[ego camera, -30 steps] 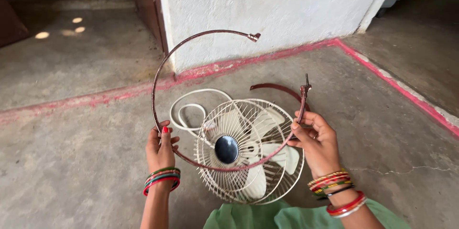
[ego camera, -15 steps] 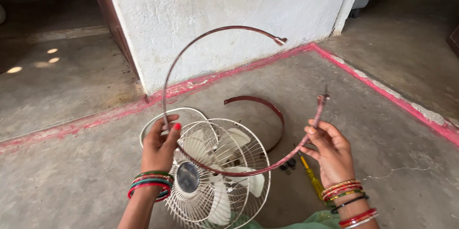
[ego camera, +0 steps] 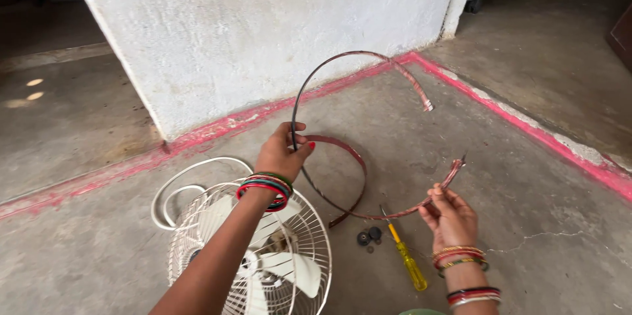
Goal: The person disassembles a small electric fan by removing the front grille, support ring, and fan blades. They use a screwdriver to loosen screws and separate components, placing them on the floor.
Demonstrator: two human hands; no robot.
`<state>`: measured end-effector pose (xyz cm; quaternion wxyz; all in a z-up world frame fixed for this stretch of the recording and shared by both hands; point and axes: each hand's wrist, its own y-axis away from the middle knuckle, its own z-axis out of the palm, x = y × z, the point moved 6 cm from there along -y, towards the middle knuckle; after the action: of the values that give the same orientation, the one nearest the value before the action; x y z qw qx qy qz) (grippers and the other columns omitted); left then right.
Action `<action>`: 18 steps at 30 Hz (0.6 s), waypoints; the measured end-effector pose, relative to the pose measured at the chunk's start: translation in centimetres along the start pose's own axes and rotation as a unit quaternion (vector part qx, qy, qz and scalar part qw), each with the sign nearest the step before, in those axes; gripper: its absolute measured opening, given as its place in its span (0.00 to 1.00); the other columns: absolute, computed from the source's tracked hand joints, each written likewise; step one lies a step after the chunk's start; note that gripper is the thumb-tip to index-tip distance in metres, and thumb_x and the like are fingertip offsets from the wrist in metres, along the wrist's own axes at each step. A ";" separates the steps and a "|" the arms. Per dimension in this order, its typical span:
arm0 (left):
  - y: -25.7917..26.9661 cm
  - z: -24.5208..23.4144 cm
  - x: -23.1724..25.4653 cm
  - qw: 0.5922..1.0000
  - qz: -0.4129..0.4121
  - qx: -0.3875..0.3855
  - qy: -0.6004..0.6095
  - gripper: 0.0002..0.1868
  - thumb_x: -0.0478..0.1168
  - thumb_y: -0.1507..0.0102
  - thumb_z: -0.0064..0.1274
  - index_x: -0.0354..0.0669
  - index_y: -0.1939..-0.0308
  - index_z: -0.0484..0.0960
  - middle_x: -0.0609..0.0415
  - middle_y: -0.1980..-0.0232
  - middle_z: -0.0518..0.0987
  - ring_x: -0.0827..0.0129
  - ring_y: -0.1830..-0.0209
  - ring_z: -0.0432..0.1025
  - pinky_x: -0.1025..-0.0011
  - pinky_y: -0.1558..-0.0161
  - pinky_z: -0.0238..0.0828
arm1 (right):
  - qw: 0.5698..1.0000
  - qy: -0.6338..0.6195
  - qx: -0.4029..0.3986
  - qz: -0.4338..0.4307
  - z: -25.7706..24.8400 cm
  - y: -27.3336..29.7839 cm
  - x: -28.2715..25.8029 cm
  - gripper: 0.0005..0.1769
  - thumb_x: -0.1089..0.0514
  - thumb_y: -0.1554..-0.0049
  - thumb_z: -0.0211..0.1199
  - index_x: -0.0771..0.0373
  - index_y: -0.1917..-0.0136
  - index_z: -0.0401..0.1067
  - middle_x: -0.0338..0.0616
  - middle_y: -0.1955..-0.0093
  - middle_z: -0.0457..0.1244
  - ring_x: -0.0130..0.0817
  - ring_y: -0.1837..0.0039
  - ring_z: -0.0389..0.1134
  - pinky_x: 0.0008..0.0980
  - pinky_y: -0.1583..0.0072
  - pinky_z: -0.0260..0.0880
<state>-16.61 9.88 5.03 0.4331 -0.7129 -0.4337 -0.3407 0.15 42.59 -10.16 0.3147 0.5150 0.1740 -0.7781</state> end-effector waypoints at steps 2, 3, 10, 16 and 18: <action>-1.1 2.5 -1.2 0.999 -0.018 -0.012 -0.027 0.24 0.42 0.42 0.61 0.45 0.42 0.76 0.57 0.59 0.83 0.67 0.64 0.79 0.67 0.56 0.75 | 1.000 0.000 0.015 0.012 -0.1 -1.8 1.7 0.11 0.60 0.40 0.65 0.66 0.45 0.73 0.42 0.52 0.68 0.27 0.56 0.70 0.27 0.54 0.77; -1.7 3.5 -1.7 0.999 -0.018 -0.021 -0.031 0.26 0.43 0.42 0.61 0.43 0.41 0.75 0.56 0.57 0.84 0.67 0.60 0.79 0.66 0.54 0.75 | 1.000 0.000 0.024 0.018 -0.3 -2.6 2.5 0.10 0.60 0.40 0.65 0.66 0.46 0.72 0.42 0.52 0.67 0.28 0.57 0.70 0.27 0.54 0.77; -4.2 9.0 -5.5 0.990 -0.096 -0.090 -0.045 0.38 0.49 0.44 0.62 0.36 0.34 0.67 0.53 0.45 0.84 0.63 0.45 0.78 0.66 0.44 0.72 | 0.994 0.040 0.073 0.064 -0.8 -7.3 7.6 0.05 0.65 0.40 0.62 0.69 0.50 0.70 0.46 0.54 0.67 0.33 0.59 0.71 0.32 0.54 0.79; -4.9 10.8 -8.8 0.979 -0.119 -0.123 -0.109 0.53 0.55 0.45 0.64 0.32 0.25 0.56 0.38 0.35 0.75 0.53 0.36 0.73 0.62 0.37 0.68 | 0.994 0.020 0.055 0.094 0.0 -10.0 12.1 0.03 0.67 0.40 0.60 0.70 0.52 0.69 0.49 0.56 0.66 0.37 0.61 0.70 0.36 0.55 0.79; -5.1 11.0 -9.6 0.973 -0.127 -0.133 -0.139 0.54 0.57 0.45 0.63 0.32 0.24 0.55 0.35 0.33 0.73 0.50 0.33 0.71 0.62 0.34 0.66 | 0.992 0.007 0.054 0.111 0.6 -10.1 13.3 0.05 0.66 0.39 0.60 0.71 0.53 0.68 0.50 0.56 0.65 0.39 0.61 0.70 0.37 0.55 0.80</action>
<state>-23.79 18.08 -5.93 0.2232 -0.7434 -0.5277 -0.3450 -10.66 45.59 -22.59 0.3694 0.5524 0.0757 -0.7434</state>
